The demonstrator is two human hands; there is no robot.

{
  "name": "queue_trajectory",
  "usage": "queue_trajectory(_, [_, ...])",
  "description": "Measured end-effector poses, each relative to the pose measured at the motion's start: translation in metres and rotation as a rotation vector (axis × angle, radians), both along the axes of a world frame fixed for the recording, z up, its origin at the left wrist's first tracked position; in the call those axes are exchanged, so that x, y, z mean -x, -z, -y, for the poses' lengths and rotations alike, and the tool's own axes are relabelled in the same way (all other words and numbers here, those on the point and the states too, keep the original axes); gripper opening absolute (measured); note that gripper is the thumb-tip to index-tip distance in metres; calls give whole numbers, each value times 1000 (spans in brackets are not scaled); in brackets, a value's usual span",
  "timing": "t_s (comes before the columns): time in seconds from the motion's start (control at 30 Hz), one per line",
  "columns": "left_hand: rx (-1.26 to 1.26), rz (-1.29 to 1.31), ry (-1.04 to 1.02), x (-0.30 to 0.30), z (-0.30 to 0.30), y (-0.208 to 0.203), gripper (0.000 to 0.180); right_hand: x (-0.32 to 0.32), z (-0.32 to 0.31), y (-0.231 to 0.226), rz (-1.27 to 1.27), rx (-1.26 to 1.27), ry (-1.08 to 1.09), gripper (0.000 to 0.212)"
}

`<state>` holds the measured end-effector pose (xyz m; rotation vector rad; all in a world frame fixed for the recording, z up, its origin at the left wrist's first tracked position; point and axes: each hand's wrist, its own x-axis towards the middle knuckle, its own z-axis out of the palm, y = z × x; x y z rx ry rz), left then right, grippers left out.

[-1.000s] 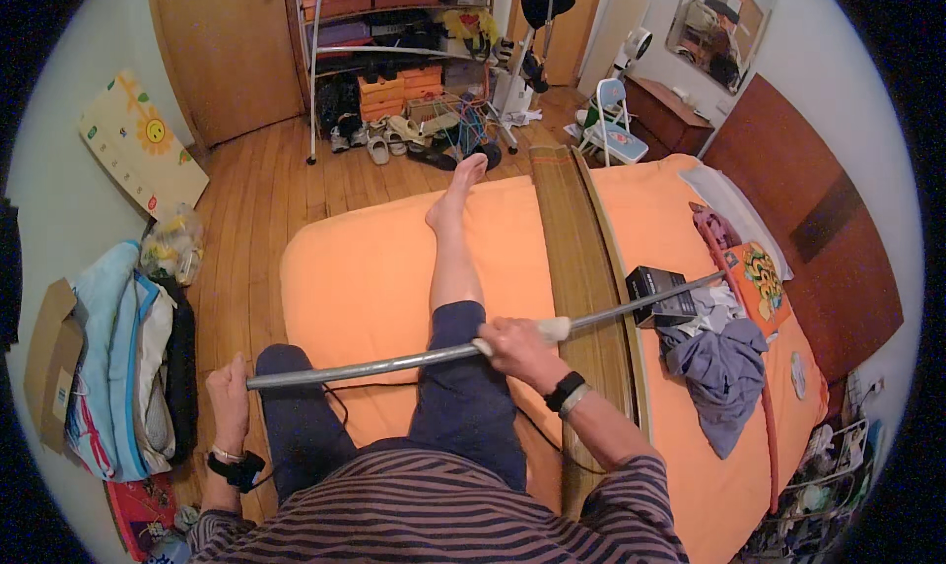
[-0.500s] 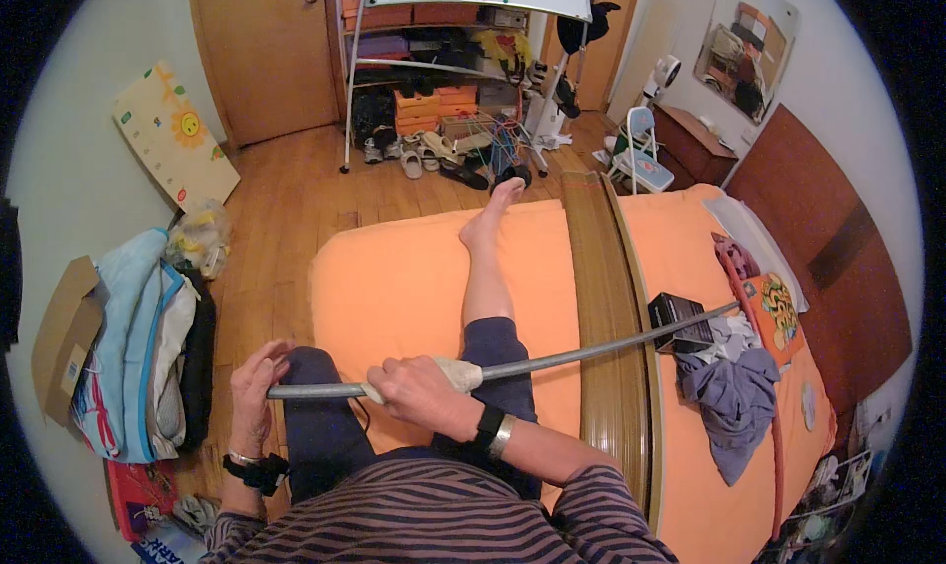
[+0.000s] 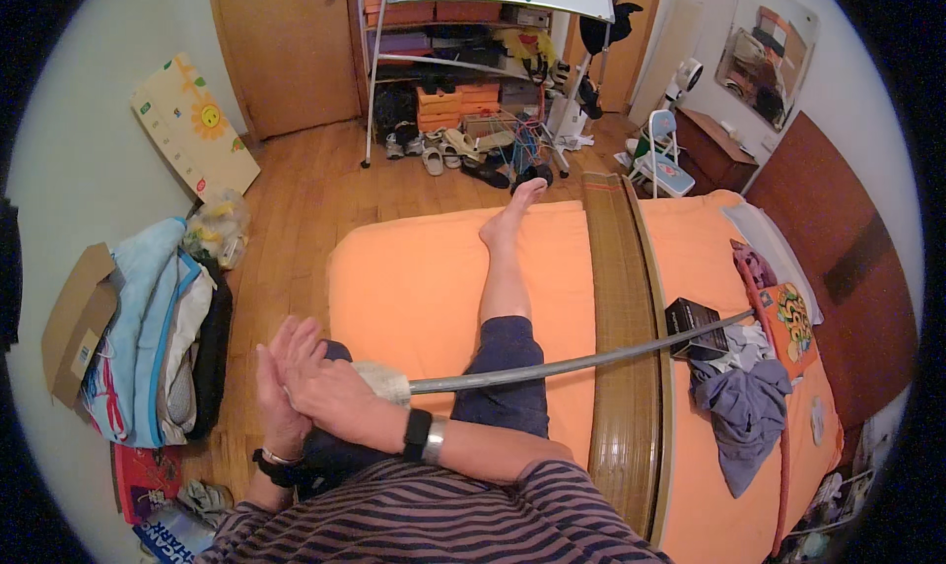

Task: Cleaning a metal rod and a product box using a white cloth while sitting on a bed.

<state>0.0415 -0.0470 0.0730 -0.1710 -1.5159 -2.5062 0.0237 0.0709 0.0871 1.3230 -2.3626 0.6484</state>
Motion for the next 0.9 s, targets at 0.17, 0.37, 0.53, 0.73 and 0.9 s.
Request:
queue_trajectory(0.17, [-294,75,32,12,-28,1,78,1,-55,6,-15,60,18,33])
queue_trajectory(0.37, [-406,68,23,31,-38,-3,75,10,-191,19,-35,-48,310,32])
queue_trajectory(0.53, [-248,146,81,25,-39,8,61,6,-274,50,-87,-263,573,34])
queue_trajectory(0.73, [-148,180,7,18,-43,-5,56,18,-118,20,12,-25,118,35])
queue_trajectory(0.9, [-101,130,55,20,-37,-2,58,14,-39,7,-17,-40,191,34])
